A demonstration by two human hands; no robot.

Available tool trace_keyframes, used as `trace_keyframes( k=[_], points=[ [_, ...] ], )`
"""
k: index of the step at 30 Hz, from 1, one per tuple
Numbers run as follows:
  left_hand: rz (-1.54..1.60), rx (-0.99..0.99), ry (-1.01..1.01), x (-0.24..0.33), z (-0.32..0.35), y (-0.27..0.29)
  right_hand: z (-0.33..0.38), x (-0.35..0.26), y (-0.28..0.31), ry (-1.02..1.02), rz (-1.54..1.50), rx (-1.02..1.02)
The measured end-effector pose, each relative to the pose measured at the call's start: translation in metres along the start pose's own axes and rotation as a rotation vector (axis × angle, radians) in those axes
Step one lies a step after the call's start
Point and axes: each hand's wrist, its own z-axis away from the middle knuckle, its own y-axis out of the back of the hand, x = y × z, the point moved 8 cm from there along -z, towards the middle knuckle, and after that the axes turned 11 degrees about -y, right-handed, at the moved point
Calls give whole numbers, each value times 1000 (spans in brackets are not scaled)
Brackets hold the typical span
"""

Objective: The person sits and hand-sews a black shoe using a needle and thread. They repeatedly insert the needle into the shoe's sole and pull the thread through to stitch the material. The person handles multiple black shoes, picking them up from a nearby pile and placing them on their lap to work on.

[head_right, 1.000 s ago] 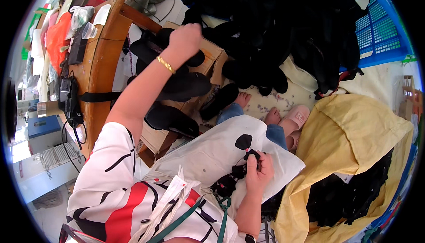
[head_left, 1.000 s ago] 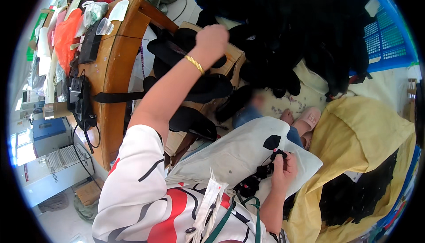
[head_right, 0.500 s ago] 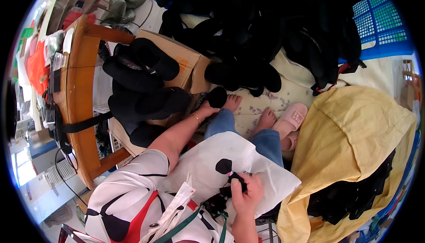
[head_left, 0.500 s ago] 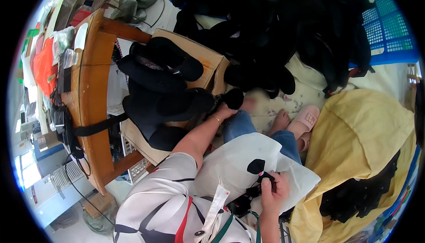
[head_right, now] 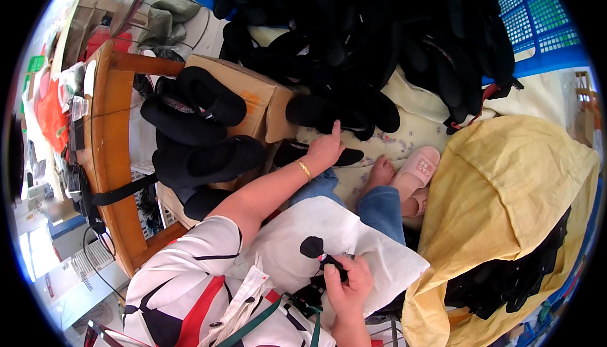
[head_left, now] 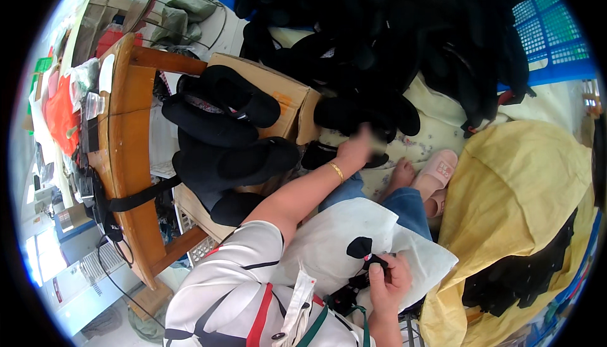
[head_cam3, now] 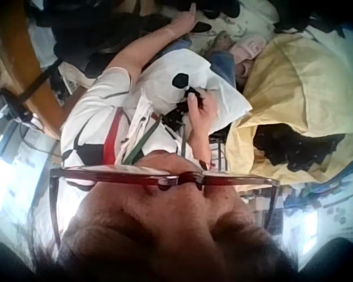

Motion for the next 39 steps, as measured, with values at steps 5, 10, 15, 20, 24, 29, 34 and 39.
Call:
trace_keyframes(
  k=[5, 10, 15, 20, 24, 29, 34, 39],
  points=[
    [-2, 135, 49, -21, -29, -8, 0, -2, 1, 12, 33, -20],
    [142, 230, -153, 65, -7, 49, 8, 7, 6, 58, -100, 54],
    [341, 288, -478, 187, 90, 162, 24, 19, 9, 129, -303, 22],
    [69, 482, -767, 211, 249, 279, 60, 26, 0, 89, -359, 17],
    [-277, 643, -773, 160, 342, 316, 91, 27, -9, 54, -331, 32],
    [-420, 754, -551, 61, 400, 320, 107, 21, -22, 57, -347, -28],
    [-484, 754, -309, -36, 400, 302, 121, 11, -37, 78, -378, -70],
    [-383, 660, -206, -77, 392, 297, 132, 14, -39, 131, -352, -82]
  ],
)
